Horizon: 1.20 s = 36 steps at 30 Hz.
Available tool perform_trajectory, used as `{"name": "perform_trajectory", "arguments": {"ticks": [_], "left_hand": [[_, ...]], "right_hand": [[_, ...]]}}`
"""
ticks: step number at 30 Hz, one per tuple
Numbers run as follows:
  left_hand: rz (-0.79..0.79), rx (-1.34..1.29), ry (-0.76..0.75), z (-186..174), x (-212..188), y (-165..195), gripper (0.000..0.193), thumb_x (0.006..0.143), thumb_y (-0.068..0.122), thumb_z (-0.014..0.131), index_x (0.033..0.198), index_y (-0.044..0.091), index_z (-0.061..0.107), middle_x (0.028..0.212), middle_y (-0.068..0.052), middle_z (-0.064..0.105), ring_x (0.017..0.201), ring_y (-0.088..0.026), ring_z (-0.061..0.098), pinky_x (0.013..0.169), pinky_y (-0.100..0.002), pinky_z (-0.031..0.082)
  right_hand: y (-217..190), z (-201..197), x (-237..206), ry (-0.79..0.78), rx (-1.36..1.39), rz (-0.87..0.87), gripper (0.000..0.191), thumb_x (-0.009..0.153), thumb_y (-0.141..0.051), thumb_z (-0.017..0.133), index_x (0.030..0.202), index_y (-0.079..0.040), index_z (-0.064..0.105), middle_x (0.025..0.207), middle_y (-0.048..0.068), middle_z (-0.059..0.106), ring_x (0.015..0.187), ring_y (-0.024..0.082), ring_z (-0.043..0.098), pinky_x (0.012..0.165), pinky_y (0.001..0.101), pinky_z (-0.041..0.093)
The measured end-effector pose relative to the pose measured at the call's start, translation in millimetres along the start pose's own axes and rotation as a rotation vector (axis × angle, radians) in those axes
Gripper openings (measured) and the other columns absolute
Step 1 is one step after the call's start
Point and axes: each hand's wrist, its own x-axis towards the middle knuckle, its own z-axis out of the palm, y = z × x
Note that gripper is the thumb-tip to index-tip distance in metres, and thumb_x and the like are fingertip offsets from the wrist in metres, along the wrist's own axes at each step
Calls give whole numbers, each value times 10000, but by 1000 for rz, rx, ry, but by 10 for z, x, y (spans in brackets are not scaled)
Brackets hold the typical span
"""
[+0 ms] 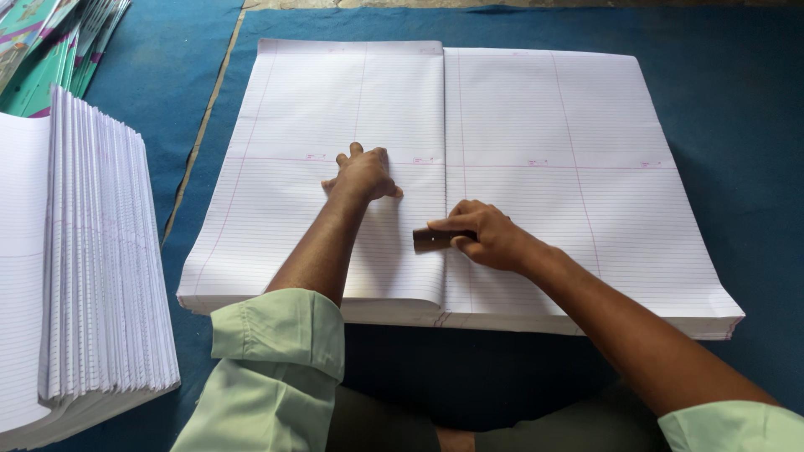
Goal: The person folds a large stack of lined paper in half and presses the crease with a small wooden block. The person repeats this folding and pressing sequence on multiple sheets, moving finished sections aside.
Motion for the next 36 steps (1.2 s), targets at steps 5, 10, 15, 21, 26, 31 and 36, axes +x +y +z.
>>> {"name": "perform_trajectory", "arguments": {"ticks": [5,10,15,21,26,31,36], "left_hand": [[-7,-5,4,-25,38,-20,819,730,374,877,1454,318,498,1634,-101,258,1522,-371,188,1149,-746,266],[-10,2,-7,-47,59,-36,805,732,386,872,1448,314,512,1627,-105,281,1522,-371,202,1149,-747,275],[-7,0,-2,-49,69,-53,814,736,394,868,1455,315,495,1622,-107,279,1521,-379,191,1142,-746,283],[-3,-10,1,-41,90,-67,826,731,395,871,1461,313,496,1631,-115,271,1524,-379,191,1145,-744,282],[0,10,-1,-45,112,-80,880,729,390,879,1494,319,450,1651,-105,225,1525,-377,171,1150,-750,253],[-5,-4,-2,-49,121,-90,907,731,396,875,1514,335,422,1654,-87,229,1533,-355,164,1166,-737,246],[-9,-6,-5,-55,147,-87,917,729,388,877,1519,335,416,1653,-81,236,1536,-354,157,1170,-742,230]], "right_hand": [[-41,33,-56,-40,17,-18,462,869,-50,667,1281,-260,686,1107,48,657,1025,175,629,916,335,565],[-85,61,-110,-95,32,-38,445,858,-58,685,1251,-264,711,1038,16,673,985,163,614,912,328,556],[-114,49,-165,-188,20,22,445,843,-54,699,1226,-278,730,1032,1,681,1000,158,608,907,343,541],[-117,27,-159,-275,40,53,427,848,-66,701,1214,-283,738,1057,12,692,1025,160,620,906,345,552],[-124,17,-131,-306,46,65,412,835,-72,709,1192,-273,755,1105,13,694,1065,172,621,943,363,538],[-155,-27,-115,-353,72,85,443,815,-42,698,1193,-265,758,1098,23,690,1064,187,625,940,383,541],[-200,-53,-125,-428,62,143,454,792,-18,690,1170,-251,781,1090,25,717,1070,200,634,946,399,536]]}}
